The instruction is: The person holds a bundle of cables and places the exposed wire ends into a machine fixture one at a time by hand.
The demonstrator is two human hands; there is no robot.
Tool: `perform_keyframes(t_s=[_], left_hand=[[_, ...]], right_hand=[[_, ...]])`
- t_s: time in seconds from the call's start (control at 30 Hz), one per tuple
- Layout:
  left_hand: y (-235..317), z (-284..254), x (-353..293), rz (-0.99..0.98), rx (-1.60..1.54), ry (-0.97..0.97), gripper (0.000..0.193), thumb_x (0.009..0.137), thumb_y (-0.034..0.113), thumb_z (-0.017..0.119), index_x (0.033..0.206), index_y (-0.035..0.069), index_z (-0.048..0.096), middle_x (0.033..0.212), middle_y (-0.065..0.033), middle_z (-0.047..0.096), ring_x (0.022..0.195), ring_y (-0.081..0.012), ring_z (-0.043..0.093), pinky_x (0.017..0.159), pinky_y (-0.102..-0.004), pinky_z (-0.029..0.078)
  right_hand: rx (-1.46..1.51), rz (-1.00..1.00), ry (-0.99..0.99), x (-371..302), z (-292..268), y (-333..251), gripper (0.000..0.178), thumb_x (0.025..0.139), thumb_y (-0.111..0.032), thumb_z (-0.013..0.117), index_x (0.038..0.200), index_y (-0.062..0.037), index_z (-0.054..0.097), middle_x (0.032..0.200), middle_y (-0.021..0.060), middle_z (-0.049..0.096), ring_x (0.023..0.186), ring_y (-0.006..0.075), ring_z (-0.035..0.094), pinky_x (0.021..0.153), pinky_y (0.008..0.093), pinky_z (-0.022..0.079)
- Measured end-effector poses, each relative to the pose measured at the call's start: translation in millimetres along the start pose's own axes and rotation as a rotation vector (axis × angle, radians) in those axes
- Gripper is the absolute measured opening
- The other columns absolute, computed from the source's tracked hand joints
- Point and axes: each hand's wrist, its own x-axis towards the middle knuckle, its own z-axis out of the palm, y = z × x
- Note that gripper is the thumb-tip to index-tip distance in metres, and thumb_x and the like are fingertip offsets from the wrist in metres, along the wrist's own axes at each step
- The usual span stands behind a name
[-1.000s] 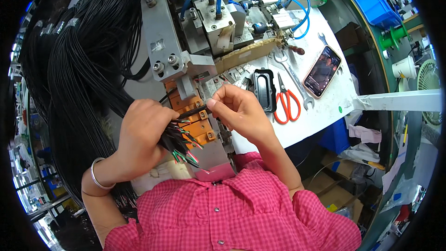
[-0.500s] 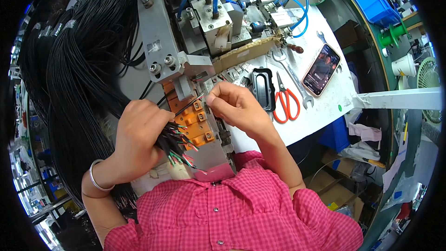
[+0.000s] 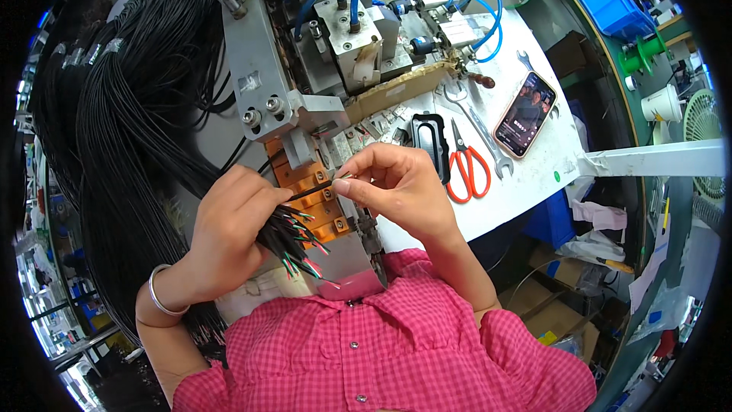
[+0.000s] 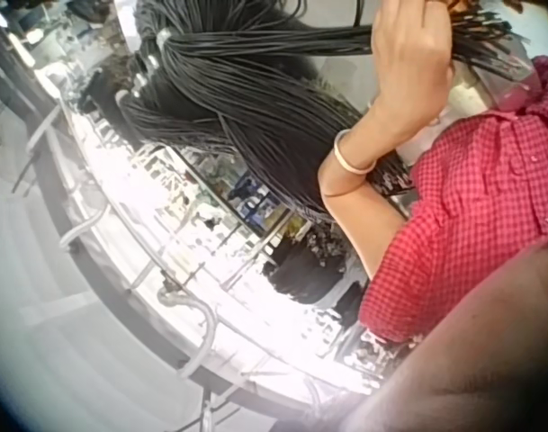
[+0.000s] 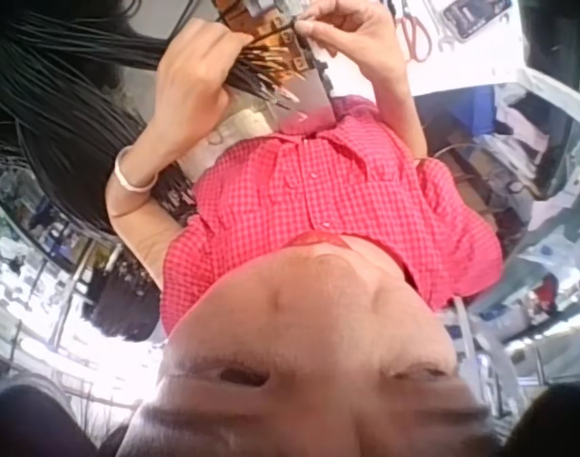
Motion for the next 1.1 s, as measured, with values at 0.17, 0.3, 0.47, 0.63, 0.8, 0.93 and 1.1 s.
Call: perform_keyframes(t_s=[0.17,0.3,0.47,0.63,0.8,0.93,1.1], left_hand=[[0.6,0.7,1.7,0.018,-0.019,-0.055,0.043,0.049,-0.006,0.064,0.092,-0.003,0.059,0.079,-0.0114,0.054,0.076,-0.0292,0.052,0.066,-0.038,0.041],[0.8,5.7,0.4,0.077,0.025,-0.052,0.032,0.052,-0.001,0.063,0.083,0.002,0.054,0.075,-0.0083,0.048,0.077,-0.0271,0.049,0.066,-0.0368,0.038],[1.1,1.9,4.0,0.04,0.028,0.027,0.032,0.052,0.0,0.064,0.082,0.003,0.053,0.073,-0.0073,0.048,0.074,-0.0266,0.049,0.067,-0.0363,0.037],[3.5,0.3,1.3,-0.02,0.051,-0.006,0.031,0.052,0.0,0.064,0.08,0.004,0.051,0.07,-0.0071,0.048,0.072,-0.0262,0.049,0.068,-0.0364,0.037],[-0.9,5.4,-0.8,0.029,0.116,-0.032,0.031,0.052,0.0,0.063,0.079,0.005,0.051,0.069,-0.0075,0.048,0.071,-0.0266,0.049,0.067,-0.0367,0.037],[-1.0,1.9,0.0,-0.015,0.131,-0.02,0.031,0.052,-0.001,0.062,0.081,0.004,0.052,0.07,-0.0077,0.048,0.072,-0.0269,0.05,0.065,-0.0363,0.037],[0.8,2.1,-0.5,-0.014,-0.021,-0.018,0.034,0.052,-0.003,0.06,0.085,0.002,0.054,0.071,-0.0083,0.049,0.072,-0.0272,0.05,0.063,-0.036,0.038]], right_hand=[[0.126,-0.042,0.005,1.3,0.1,9.8,0.009,0.078,0.002,0.07,0.083,0.0013,0.062,0.072,0.0059,0.063,0.051,0.0049,0.052,0.041,0.0181,0.038],[0.016,-0.095,0.044,1.1,1.2,11.7,0.006,0.08,0.0,0.067,0.081,0.0011,0.062,0.073,0.0078,0.064,0.051,0.0054,0.052,0.042,0.0185,0.039],[-0.06,0.072,0.062,6.8,-1.0,12.0,0.01,0.087,-0.008,0.061,0.081,-0.0001,0.058,0.068,0.0037,0.059,0.049,0.0048,0.048,0.041,0.0191,0.036],[-0.02,0.199,-0.108,11.0,-5.1,6.8,0.014,0.091,-0.013,0.057,0.084,-0.0015,0.054,0.062,-0.0012,0.051,0.047,0.0038,0.043,0.04,0.0198,0.032],[-0.082,0.291,-0.085,11.5,-7.4,3.9,0.009,0.089,-0.008,0.058,0.084,-0.0017,0.053,0.066,-0.0013,0.053,0.053,0.0035,0.047,0.045,0.0196,0.036],[-0.162,-0.002,0.099,5.1,-0.7,16.5,0.008,0.084,-0.001,0.061,0.091,-0.001,0.057,0.07,-0.0013,0.055,0.063,0.0044,0.054,0.055,0.019,0.043],[-0.074,-0.093,0.034,-5.2,6.5,4.4,0.014,0.081,0.003,0.065,0.094,0.001,0.061,0.076,-0.0003,0.059,0.072,0.0054,0.058,0.064,0.0192,0.047]])
